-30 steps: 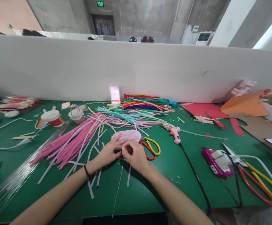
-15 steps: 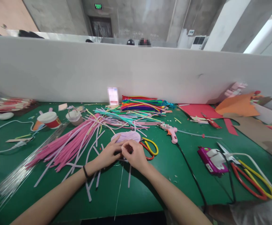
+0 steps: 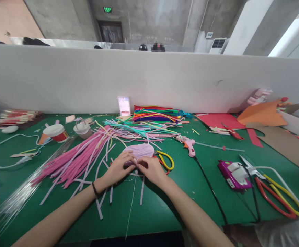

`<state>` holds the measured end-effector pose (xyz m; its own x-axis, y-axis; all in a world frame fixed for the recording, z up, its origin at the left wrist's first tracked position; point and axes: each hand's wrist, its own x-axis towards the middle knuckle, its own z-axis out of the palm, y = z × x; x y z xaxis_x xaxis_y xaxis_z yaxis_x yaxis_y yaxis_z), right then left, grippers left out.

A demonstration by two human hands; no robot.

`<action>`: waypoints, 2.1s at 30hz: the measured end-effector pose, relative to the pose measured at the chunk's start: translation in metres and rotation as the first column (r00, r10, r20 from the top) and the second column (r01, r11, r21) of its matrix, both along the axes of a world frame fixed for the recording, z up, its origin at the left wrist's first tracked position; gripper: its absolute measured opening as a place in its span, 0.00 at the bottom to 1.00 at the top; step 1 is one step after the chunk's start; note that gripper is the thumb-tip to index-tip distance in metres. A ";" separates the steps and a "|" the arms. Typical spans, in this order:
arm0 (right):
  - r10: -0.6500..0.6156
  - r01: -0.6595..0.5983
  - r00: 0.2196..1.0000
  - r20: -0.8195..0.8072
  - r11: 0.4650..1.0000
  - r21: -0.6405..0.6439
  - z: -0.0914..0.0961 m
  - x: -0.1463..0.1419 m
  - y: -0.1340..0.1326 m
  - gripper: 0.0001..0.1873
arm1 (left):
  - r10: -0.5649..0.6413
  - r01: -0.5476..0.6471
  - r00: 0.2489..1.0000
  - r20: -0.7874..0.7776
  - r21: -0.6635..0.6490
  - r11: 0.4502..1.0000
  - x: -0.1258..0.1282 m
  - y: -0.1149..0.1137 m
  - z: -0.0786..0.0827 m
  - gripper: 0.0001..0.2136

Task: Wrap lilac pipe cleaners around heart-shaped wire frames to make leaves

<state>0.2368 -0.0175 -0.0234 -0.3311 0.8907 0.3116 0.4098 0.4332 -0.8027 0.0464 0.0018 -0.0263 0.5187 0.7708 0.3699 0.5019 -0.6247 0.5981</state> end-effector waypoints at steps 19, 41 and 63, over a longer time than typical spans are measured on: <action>-0.049 0.048 0.999 0.005 0.996 0.076 -0.007 -0.006 -0.003 0.06 | 0.014 -0.016 0.999 0.039 0.066 0.998 -0.002 0.005 -0.006 0.02; -0.124 0.111 0.989 0.078 0.981 0.160 -0.003 -0.004 0.002 0.08 | 0.002 -0.011 0.991 0.137 0.063 0.998 -0.001 0.000 0.010 0.06; -0.337 0.345 0.909 -0.243 0.939 -0.010 0.001 0.014 0.009 0.05 | 0.154 -0.113 0.975 -0.158 0.244 0.963 -0.016 -0.004 0.028 0.04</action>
